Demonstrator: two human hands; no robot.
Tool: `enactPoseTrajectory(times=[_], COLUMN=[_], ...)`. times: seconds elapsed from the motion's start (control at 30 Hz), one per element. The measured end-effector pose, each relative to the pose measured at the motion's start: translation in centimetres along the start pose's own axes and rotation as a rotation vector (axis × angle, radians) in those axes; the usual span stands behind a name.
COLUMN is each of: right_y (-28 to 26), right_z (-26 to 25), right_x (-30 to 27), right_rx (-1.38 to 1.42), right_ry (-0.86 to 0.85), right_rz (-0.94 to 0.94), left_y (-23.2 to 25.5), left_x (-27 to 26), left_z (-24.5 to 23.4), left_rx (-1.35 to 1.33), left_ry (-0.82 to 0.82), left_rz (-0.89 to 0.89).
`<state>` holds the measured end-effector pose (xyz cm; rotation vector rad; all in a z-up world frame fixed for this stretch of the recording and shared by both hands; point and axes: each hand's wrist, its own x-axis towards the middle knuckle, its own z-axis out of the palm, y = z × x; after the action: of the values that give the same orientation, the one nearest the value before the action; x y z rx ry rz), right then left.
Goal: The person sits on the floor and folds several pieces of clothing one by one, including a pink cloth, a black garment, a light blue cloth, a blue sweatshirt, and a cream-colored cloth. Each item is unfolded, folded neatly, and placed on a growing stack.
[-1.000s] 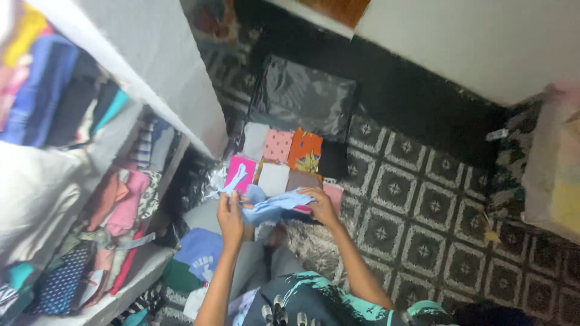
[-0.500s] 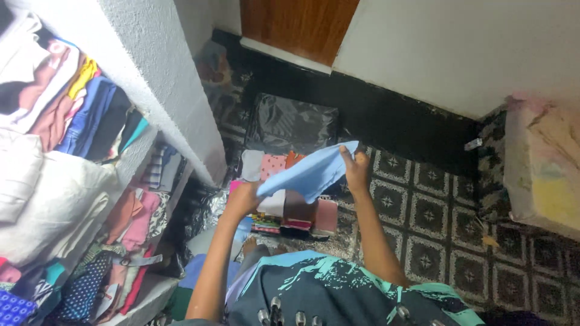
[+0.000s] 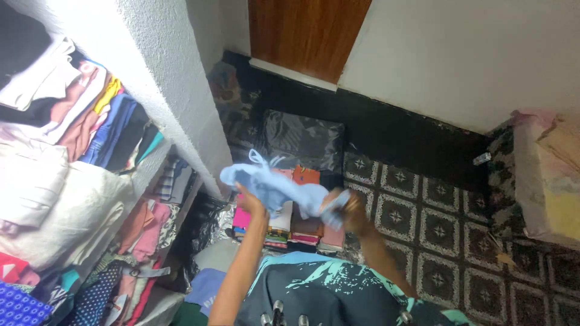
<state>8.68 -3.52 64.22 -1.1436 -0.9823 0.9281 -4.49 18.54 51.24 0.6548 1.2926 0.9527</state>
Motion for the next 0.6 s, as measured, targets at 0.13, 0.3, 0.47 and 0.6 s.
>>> enactPoseTrajectory(times=[0.13,0.3,0.47,0.6], right_y=[-0.9,1.4,4.3,7.7], right_z=[7.5,8.4,0.9,-4.1], right_x=[-2.2,-2.5,-1.6,0.7], right_rx=[-0.017,-0.137,-0.166,0.276], right_ry=[-0.529,-0.737,-0.129,0.584], right_rz=[0.163,0.462,0.420,0.464], left_y=[-0.6,0.5,1.4,0.2], left_x=[-1.7,-1.7,-0.9,-1.5], left_z=[0.6,2.4,3.6,2.1], left_rx=[-0.417,-0.488,-0.484,-0.450], left_ry=[-0.578,-0.838,-0.908,-0.910], left_rz=[-0.746,-0.802,-0.741,-0.757])
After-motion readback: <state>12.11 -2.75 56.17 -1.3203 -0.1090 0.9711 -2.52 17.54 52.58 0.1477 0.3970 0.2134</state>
